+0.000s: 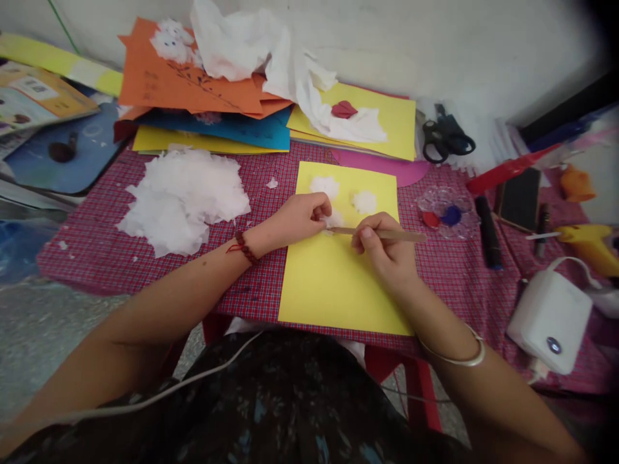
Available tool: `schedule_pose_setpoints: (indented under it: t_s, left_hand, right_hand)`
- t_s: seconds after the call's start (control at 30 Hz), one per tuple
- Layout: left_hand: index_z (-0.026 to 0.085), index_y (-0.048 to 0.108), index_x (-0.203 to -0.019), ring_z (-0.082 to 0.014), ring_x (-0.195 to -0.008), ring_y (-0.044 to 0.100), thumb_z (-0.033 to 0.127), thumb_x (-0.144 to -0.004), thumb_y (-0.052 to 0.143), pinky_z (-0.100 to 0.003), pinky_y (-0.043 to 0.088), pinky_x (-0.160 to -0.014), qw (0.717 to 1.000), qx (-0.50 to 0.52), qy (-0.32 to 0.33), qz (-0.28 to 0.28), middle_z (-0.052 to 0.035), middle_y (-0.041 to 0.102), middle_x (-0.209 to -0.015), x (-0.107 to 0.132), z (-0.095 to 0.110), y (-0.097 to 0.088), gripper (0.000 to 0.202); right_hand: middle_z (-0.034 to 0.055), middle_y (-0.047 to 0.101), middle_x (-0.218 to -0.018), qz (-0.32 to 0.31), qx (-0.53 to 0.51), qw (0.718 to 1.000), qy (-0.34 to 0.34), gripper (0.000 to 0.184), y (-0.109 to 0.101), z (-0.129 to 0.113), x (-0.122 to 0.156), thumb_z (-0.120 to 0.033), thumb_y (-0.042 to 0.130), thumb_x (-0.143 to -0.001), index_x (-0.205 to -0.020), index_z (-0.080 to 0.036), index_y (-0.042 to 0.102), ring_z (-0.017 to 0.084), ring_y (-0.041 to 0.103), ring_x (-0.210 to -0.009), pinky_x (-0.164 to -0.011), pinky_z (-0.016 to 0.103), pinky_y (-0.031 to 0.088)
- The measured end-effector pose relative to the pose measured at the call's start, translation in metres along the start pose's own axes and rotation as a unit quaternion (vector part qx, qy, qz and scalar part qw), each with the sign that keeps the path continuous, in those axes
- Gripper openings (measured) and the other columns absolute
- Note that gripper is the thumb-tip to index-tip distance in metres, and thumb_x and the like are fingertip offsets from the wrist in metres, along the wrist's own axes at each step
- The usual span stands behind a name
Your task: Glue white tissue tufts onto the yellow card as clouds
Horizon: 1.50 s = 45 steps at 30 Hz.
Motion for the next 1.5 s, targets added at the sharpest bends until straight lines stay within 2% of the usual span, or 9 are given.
schedule_pose_setpoints:
  t_s: [0.27,0.43,0.6,0.8,0.97,1.17,1.37,1.43,1.5]
  left_hand:
    - [0.014,0.062,-0.081,-0.0105,-0.067,0.055,0.006,-0.073,0.059,-0.023,0.043,-0.062,1.0,-0.007,-0.006,0.004,-0.0003,0.064,-0.073,-0.003,-0.003,0.001,0.012]
    - [0.014,0.061,-0.08,-0.01,-0.066,0.055,0.005,-0.073,0.06,-0.022,0.042,-0.061,1.0,-0.006,-0.006,0.0,0.0004,0.062,-0.071,-0.004,-0.003,0.001,0.012]
    - [0.013,0.061,-0.08,-0.0099,-0.065,0.055,0.005,-0.074,0.06,-0.022,0.042,-0.061,1.0,-0.008,-0.002,-0.001,0.0004,0.062,-0.07,-0.005,-0.003,0.001,0.011]
    - [0.014,0.061,-0.079,-0.0102,-0.067,0.055,0.006,-0.075,0.059,-0.022,0.043,-0.061,1.0,0.01,0.001,0.0,-0.0004,0.063,-0.072,-0.005,-0.006,0.003,0.009]
    - [0.014,0.059,-0.079,-0.0094,-0.067,0.054,0.008,-0.075,0.06,-0.022,0.044,-0.063,0.996,0.086,-0.006,0.009,0.0002,0.061,-0.071,-0.004,-0.004,-0.001,0.007]
    - [0.014,0.06,-0.076,-0.0092,-0.064,0.054,0.006,-0.075,0.056,-0.022,0.044,-0.061,0.994,0.113,-0.009,0.003,0.0005,0.062,-0.07,-0.003,-0.002,-0.003,0.008]
    - [0.015,0.063,-0.072,-0.0114,-0.067,0.057,0.002,-0.068,0.056,-0.024,0.043,-0.063,1.0,0.019,0.001,0.011,0.0,0.066,-0.072,-0.004,-0.001,0.0,0.015]
    - [0.015,0.064,-0.072,-0.0125,-0.07,0.058,0.002,-0.068,0.055,-0.025,0.043,-0.064,1.0,-0.014,0.004,0.01,-0.0014,0.067,-0.074,-0.005,0.001,0.0,0.015]
    - [0.015,0.065,-0.072,-0.0137,-0.073,0.059,0.003,-0.069,0.055,-0.026,0.044,-0.066,0.999,-0.036,0.014,0.005,-0.0026,0.068,-0.077,-0.005,0.003,-0.001,0.016]
  right_hand:
    - [-0.0016,0.057,-0.069,0.068,-0.02,0.994,-0.08,0.018,-0.006,-0.017,0.011,-0.027,0.049,-0.098,-0.082,-0.022,0.058,0.011,0.053,-0.057,-0.054,0.028,0.042]
    - [-0.0013,0.057,-0.071,-0.003,0.069,0.996,-0.051,0.014,0.003,-0.011,0.008,-0.025,0.05,-0.096,-0.084,-0.022,0.057,0.011,0.054,-0.061,-0.057,0.027,0.041]
    - [-0.0003,0.06,-0.074,-0.032,0.173,0.981,-0.086,0.013,0.008,-0.014,0.005,-0.023,0.047,-0.097,-0.086,-0.022,0.055,0.012,0.055,-0.062,-0.059,0.028,0.042]
    - [0.002,0.061,-0.076,-0.064,0.28,0.947,-0.142,0.013,0.014,-0.023,0.005,-0.02,0.044,-0.097,-0.088,-0.021,0.053,0.015,0.056,-0.064,-0.059,0.028,0.042]
    - [0.0032,0.059,-0.073,-0.081,0.386,0.895,-0.21,0.015,0.025,-0.033,0.008,-0.018,0.042,-0.096,-0.085,-0.02,0.053,0.017,0.051,-0.062,-0.061,0.031,0.039]
    - [0.0035,0.055,-0.069,-0.117,0.437,0.856,-0.25,0.017,0.039,-0.035,0.014,-0.013,0.045,-0.092,-0.08,-0.021,0.054,0.019,0.046,-0.064,-0.065,0.034,0.036]
    - [0.004,0.058,-0.071,-0.136,0.409,0.875,-0.221,0.016,0.036,-0.035,0.014,-0.014,0.047,-0.092,-0.081,-0.022,0.055,0.019,0.048,-0.066,-0.066,0.034,0.037]
    - [0.0031,0.059,-0.072,-0.105,0.355,0.907,-0.202,0.014,0.027,-0.037,0.014,-0.015,0.048,-0.093,-0.083,-0.022,0.056,0.017,0.051,-0.066,-0.067,0.034,0.04]
    - [0.0017,0.06,-0.071,-0.035,0.259,0.953,-0.153,0.013,0.012,-0.036,0.011,-0.018,0.049,-0.094,-0.084,-0.022,0.057,0.015,0.054,-0.064,-0.063,0.032,0.042]
Point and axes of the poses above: each hand's wrist, its own x-axis away from the middle knuckle, its own y-axis out of the palm, z = x × y, the point moved 5 cm from there along -x, towards the middle knuckle
